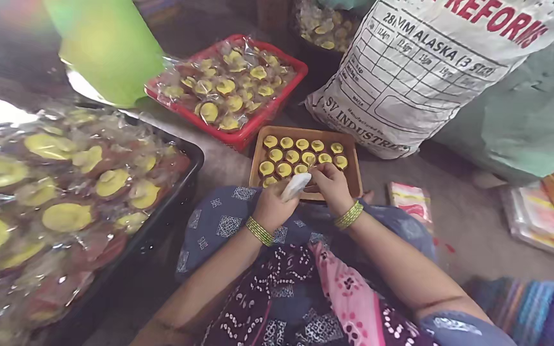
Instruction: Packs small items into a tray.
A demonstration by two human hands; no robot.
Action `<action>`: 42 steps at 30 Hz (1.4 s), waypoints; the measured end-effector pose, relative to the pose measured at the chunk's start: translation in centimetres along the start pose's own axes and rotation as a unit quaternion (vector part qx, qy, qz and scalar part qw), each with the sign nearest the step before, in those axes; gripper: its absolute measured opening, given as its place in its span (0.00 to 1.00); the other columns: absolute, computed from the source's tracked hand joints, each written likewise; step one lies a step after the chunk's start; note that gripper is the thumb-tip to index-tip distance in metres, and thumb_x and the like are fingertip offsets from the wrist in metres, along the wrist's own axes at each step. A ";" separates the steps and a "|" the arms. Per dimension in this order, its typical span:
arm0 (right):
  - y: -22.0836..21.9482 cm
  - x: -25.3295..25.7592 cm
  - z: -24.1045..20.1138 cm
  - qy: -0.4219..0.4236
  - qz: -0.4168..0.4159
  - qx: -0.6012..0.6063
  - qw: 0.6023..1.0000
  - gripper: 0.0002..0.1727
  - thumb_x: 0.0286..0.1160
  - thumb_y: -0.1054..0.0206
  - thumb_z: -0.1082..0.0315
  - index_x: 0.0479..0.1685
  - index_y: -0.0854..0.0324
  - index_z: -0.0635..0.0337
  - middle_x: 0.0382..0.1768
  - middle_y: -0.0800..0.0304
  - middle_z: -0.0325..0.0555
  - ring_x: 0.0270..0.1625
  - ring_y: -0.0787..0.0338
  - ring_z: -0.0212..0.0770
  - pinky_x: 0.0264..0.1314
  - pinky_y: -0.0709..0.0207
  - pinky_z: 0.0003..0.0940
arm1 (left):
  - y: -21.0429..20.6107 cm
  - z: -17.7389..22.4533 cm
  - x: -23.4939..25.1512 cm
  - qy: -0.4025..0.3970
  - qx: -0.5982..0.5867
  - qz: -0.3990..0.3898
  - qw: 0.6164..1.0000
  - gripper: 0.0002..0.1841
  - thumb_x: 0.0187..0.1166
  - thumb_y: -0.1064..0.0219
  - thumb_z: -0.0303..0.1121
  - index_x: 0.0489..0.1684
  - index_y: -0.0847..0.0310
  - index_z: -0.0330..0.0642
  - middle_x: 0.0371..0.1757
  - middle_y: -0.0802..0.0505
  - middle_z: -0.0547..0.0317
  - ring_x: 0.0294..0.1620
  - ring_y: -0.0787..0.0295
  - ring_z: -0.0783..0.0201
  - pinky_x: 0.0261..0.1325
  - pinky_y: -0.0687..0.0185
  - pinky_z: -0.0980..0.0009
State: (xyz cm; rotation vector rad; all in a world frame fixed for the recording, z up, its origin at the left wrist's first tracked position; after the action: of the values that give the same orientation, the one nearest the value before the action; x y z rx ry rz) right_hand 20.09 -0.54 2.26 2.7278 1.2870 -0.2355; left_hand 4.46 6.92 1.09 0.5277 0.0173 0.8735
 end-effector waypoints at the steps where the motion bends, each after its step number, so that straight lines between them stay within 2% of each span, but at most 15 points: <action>1: 0.0 0.0 0.0 -0.004 -0.003 0.005 1.000 0.10 0.85 0.36 0.68 0.48 0.20 0.70 0.41 0.08 0.56 0.36 0.04 0.47 0.43 0.04 0.43 | -0.1 -0.6 0.2 0.022 -0.053 0.001 0.998 0.17 0.73 0.23 0.41 0.50 0.10 0.38 0.46 0.03 0.58 0.51 0.06 0.71 0.62 0.11 0.68; 3: -0.1 0.0 0.1 -0.019 -0.022 0.010 1.000 0.14 0.87 0.37 0.64 0.52 0.21 0.70 0.43 0.08 0.56 0.38 0.03 0.48 0.45 0.04 0.44 | -0.1 -1.5 0.7 0.061 -0.131 -0.008 0.990 0.18 0.71 0.20 0.38 0.53 0.12 0.35 0.47 0.03 0.59 0.49 0.06 0.71 0.61 0.10 0.70; 6: -0.8 -0.4 0.2 -0.025 -0.082 -0.012 0.996 0.18 0.87 0.36 0.58 0.56 0.20 0.68 0.47 0.09 0.53 0.43 0.05 0.45 0.48 0.06 0.42 | 0.5 -2.4 1.2 0.126 -0.190 0.011 0.974 0.18 0.65 0.16 0.37 0.47 0.12 0.37 0.36 0.05 0.61 0.32 0.09 0.70 0.41 0.10 0.70; 8: -1.3 -0.8 0.2 0.002 -0.120 -0.052 0.991 0.18 0.81 0.29 0.57 0.52 0.15 0.65 0.44 0.06 0.48 0.44 0.05 0.42 0.49 0.08 0.40 | 0.6 -3.0 1.3 0.148 -0.204 0.023 0.967 0.20 0.62 0.15 0.35 0.47 0.14 0.35 0.34 0.06 0.59 0.29 0.11 0.68 0.37 0.10 0.69; 10: -1.6 -1.1 0.4 0.033 -0.138 -0.090 0.986 0.16 0.74 0.24 0.57 0.48 0.11 0.62 0.41 0.05 0.43 0.43 0.06 0.37 0.49 0.09 0.36 | 0.6 -2.7 1.1 0.136 -0.177 0.029 0.974 0.20 0.58 0.17 0.31 0.47 0.13 0.36 0.37 0.06 0.60 0.34 0.09 0.71 0.43 0.10 0.71; 12: -1.7 -1.2 0.6 0.037 -0.135 -0.104 0.985 0.12 0.74 0.24 0.61 0.45 0.10 0.61 0.39 0.04 0.42 0.41 0.05 0.35 0.48 0.09 0.35 | 0.6 -2.1 1.0 0.091 -0.143 0.022 0.985 0.22 0.55 0.15 0.32 0.50 0.12 0.35 0.44 0.04 0.61 0.47 0.08 0.74 0.59 0.11 0.72; 14: -1.5 -1.1 0.5 0.008 -0.129 -0.086 0.988 0.10 0.77 0.26 0.65 0.44 0.11 0.64 0.38 0.05 0.44 0.41 0.05 0.37 0.48 0.09 0.35 | 0.4 -2.2 1.0 0.077 -0.141 0.017 0.987 0.23 0.56 0.14 0.34 0.49 0.12 0.35 0.44 0.04 0.60 0.48 0.07 0.73 0.60 0.10 0.71; 18: 0.8 0.7 -0.2 -0.039 -0.090 -0.060 0.993 0.12 0.78 0.28 0.66 0.48 0.15 0.69 0.41 0.08 0.50 0.43 0.06 0.42 0.51 0.10 0.39 | 0.7 -3.5 1.3 0.177 -0.214 0.047 0.960 0.20 0.65 0.16 0.38 0.47 0.14 0.34 0.35 0.06 0.56 0.28 0.12 0.66 0.35 0.12 0.68; 20: 2.5 2.6 -0.3 -0.042 -0.064 -0.121 0.990 0.13 0.77 0.26 0.64 0.49 0.14 0.67 0.42 0.07 0.51 0.43 0.06 0.42 0.51 0.09 0.41 | 1.2 -4.1 1.5 0.212 -0.235 0.083 0.945 0.22 0.67 0.16 0.38 0.51 0.15 0.33 0.37 0.07 0.54 0.29 0.11 0.64 0.33 0.12 0.68; 22: 4.0 5.3 0.4 -0.044 -0.047 -0.263 0.963 0.15 0.76 0.25 0.60 0.50 0.13 0.63 0.43 0.08 0.51 0.43 0.07 0.44 0.53 0.12 0.44 | 1.5 -4.2 1.5 0.214 -0.238 0.100 0.942 0.25 0.64 0.16 0.36 0.55 0.18 0.32 0.40 0.07 0.52 0.32 0.10 0.64 0.36 0.11 0.67; 26: 4.9 10.4 4.5 -0.124 -0.089 -0.537 0.830 0.36 0.71 0.26 0.44 0.66 0.19 0.68 0.60 0.13 0.68 0.64 0.13 0.65 0.69 0.24 0.67 | 1.2 -3.2 1.7 0.174 -0.170 0.082 0.966 0.21 0.59 0.16 0.33 0.49 0.15 0.34 0.40 0.05 0.57 0.37 0.07 0.68 0.43 0.09 0.68; 28: 4.4 10.9 6.5 -0.172 -0.097 -0.584 0.787 0.47 0.70 0.28 0.41 0.77 0.30 0.73 0.69 0.19 0.71 0.73 0.18 0.66 0.74 0.28 0.67 | 1.1 -3.0 1.7 0.149 -0.141 0.076 0.976 0.19 0.59 0.17 0.33 0.46 0.12 0.37 0.39 0.04 0.60 0.39 0.07 0.70 0.48 0.09 0.68; 32: 3.3 12.2 9.8 -0.182 -0.044 -0.617 0.764 0.54 0.61 0.25 0.41 0.83 0.40 0.70 0.67 0.16 0.67 0.70 0.14 0.63 0.70 0.22 0.65 | 1.4 -3.1 1.9 0.113 -0.163 0.074 0.977 0.19 0.62 0.17 0.34 0.48 0.14 0.34 0.41 0.05 0.59 0.43 0.07 0.69 0.53 0.09 0.69; 37: 4.0 12.3 10.7 -0.190 -0.002 -0.587 0.787 0.49 0.61 0.23 0.47 0.80 0.37 0.68 0.65 0.14 0.64 0.68 0.12 0.61 0.69 0.20 0.63 | 0.9 -3.2 2.0 0.060 -0.189 0.040 0.979 0.12 0.67 0.22 0.28 0.46 0.13 0.36 0.43 0.05 0.59 0.46 0.07 0.67 0.55 0.09 0.67; 42: 4.5 12.1 9.3 -0.189 -0.002 -0.561 0.806 0.34 0.75 0.32 0.49 0.70 0.21 0.70 0.78 0.27 0.69 0.75 0.18 0.62 0.74 0.23 0.61 | 0.6 -3.6 2.6 0.195 -0.288 -0.016 0.938 0.16 0.72 0.24 0.28 0.58 0.12 0.38 0.54 0.04 0.56 0.43 0.07 0.63 0.38 0.10 0.69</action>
State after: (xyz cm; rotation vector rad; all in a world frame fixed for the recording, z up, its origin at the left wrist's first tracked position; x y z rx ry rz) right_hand 30.31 4.16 -8.95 1.5484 0.8624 0.0119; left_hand 4.88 10.70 -1.31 -0.1989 0.1268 0.8911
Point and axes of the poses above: each hand's wrist, its own x-axis towards the middle knuckle, its own y-axis out of the back of the hand, z = x × y, the point moved 6 cm from there along x, towards the middle knuckle
